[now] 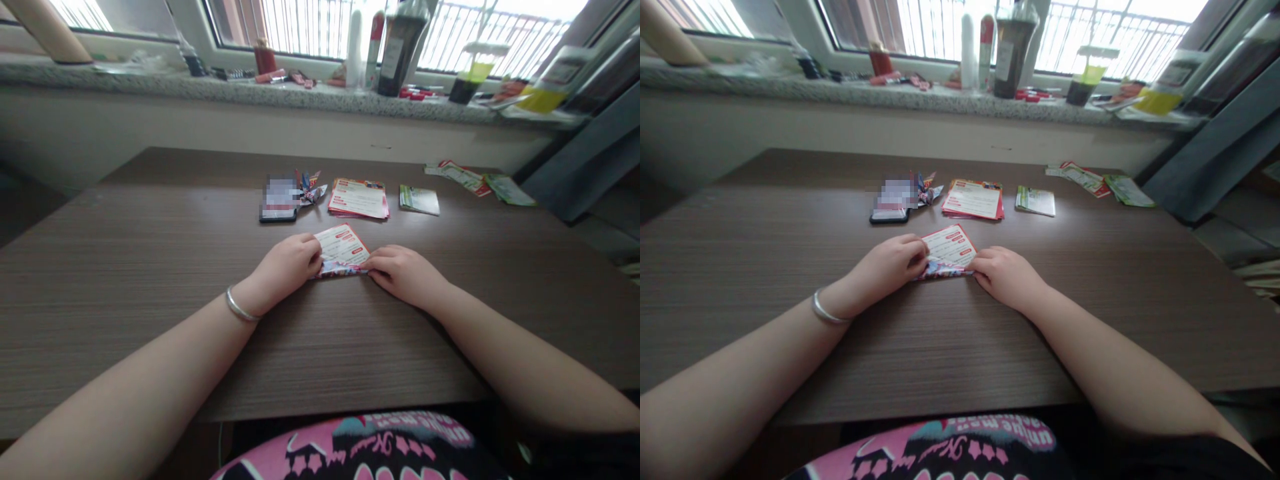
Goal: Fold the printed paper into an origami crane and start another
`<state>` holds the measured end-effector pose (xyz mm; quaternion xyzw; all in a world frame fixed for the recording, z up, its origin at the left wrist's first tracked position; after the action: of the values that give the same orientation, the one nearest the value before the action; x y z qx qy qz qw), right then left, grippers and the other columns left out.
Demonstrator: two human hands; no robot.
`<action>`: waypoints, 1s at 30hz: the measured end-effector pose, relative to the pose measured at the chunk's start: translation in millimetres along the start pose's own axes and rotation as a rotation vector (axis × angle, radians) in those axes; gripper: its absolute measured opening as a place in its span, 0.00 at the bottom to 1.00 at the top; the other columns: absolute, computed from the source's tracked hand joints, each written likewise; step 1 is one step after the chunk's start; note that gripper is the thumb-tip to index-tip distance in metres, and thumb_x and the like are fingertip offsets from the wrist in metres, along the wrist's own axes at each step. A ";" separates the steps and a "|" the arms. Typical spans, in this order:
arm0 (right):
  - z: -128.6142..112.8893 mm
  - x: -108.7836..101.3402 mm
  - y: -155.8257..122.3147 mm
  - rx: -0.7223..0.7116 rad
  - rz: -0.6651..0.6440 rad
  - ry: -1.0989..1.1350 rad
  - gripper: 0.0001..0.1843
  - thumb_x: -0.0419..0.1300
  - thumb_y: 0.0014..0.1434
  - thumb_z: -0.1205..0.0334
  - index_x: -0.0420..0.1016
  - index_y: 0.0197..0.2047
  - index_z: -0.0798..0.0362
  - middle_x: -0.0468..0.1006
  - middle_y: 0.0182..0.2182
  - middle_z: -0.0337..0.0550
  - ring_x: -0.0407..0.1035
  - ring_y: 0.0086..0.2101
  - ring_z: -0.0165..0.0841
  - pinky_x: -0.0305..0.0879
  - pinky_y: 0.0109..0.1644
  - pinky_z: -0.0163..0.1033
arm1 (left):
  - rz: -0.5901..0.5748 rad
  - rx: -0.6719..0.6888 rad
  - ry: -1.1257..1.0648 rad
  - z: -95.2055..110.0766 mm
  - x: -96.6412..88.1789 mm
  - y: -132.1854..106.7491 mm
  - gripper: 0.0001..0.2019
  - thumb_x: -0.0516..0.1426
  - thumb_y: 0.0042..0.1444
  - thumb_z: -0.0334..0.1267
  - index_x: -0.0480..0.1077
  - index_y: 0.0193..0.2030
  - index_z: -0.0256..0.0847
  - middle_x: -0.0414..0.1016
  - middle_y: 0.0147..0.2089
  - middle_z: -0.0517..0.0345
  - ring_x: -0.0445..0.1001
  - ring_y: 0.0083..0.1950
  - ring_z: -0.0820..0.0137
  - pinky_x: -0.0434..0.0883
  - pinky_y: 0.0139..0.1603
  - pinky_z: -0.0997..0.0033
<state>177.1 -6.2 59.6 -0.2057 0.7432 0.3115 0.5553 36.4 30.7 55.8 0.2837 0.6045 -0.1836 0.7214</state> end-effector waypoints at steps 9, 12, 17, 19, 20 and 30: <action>0.3 1.2 0.2 0.004 -0.005 -0.028 0.13 0.54 0.63 0.68 0.79 0.45 0.53 0.80 0.41 0.46 0.72 0.42 0.37 0.68 0.50 0.43 | 0.059 -0.013 0.050 1.3 -1.5 0.6 0.07 0.54 0.60 0.34 0.71 0.33 0.35 0.72 0.36 0.53 0.70 0.35 0.68 0.67 0.38 0.69; 1.6 1.6 -0.3 0.015 -0.003 -0.027 0.13 0.54 0.63 0.68 0.79 0.46 0.53 0.80 0.41 0.46 0.72 0.42 0.37 0.68 0.50 0.43 | 0.069 -0.011 0.074 3.1 -0.8 1.8 0.07 0.53 0.61 0.33 0.71 0.35 0.35 0.72 0.37 0.52 0.70 0.35 0.67 0.67 0.38 0.69; 3.9 2.1 -2.0 0.020 0.006 -0.003 0.15 0.54 0.63 0.68 0.79 0.48 0.50 0.80 0.42 0.46 0.72 0.43 0.36 0.67 0.50 0.43 | 0.056 -0.018 0.109 5.0 3.0 5.0 0.09 0.51 0.62 0.33 0.71 0.35 0.35 0.73 0.37 0.52 0.70 0.34 0.68 0.66 0.36 0.69; 6.1 3.3 -2.9 0.021 0.006 -0.001 0.15 0.54 0.63 0.68 0.79 0.48 0.50 0.80 0.42 0.46 0.72 0.43 0.36 0.67 0.50 0.42 | 0.058 -0.026 0.113 5.7 4.0 6.3 0.09 0.52 0.62 0.33 0.71 0.34 0.35 0.73 0.37 0.52 0.70 0.35 0.67 0.66 0.37 0.69; 7.3 4.2 -3.3 0.022 0.005 -0.002 0.15 0.55 0.62 0.68 0.79 0.48 0.50 0.79 0.42 0.46 0.72 0.43 0.36 0.67 0.50 0.42 | 0.060 -0.029 0.111 6.1 4.2 6.9 0.08 0.52 0.62 0.33 0.71 0.34 0.35 0.73 0.37 0.52 0.70 0.36 0.67 0.66 0.37 0.69; 4.3 7.6 -5.2 0.011 0.001 -0.079 0.16 0.53 0.63 0.68 0.78 0.50 0.49 0.78 0.43 0.45 0.70 0.42 0.36 0.65 0.49 0.41 | 0.060 -0.053 0.052 5.6 5.4 8.6 0.09 0.52 0.60 0.33 0.70 0.31 0.36 0.72 0.35 0.52 0.69 0.34 0.68 0.64 0.36 0.70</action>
<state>181.2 -6.7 50.3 -0.1899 0.7226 0.3152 0.5852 47.1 34.2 52.7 0.2872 0.6191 -0.1381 0.7178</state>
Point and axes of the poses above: each hand's wrist, its own y-axis towards the middle knuckle, its own x-axis out of the palm, z = x × y, the point moved 9 cm from there along y, towards the middle knuckle
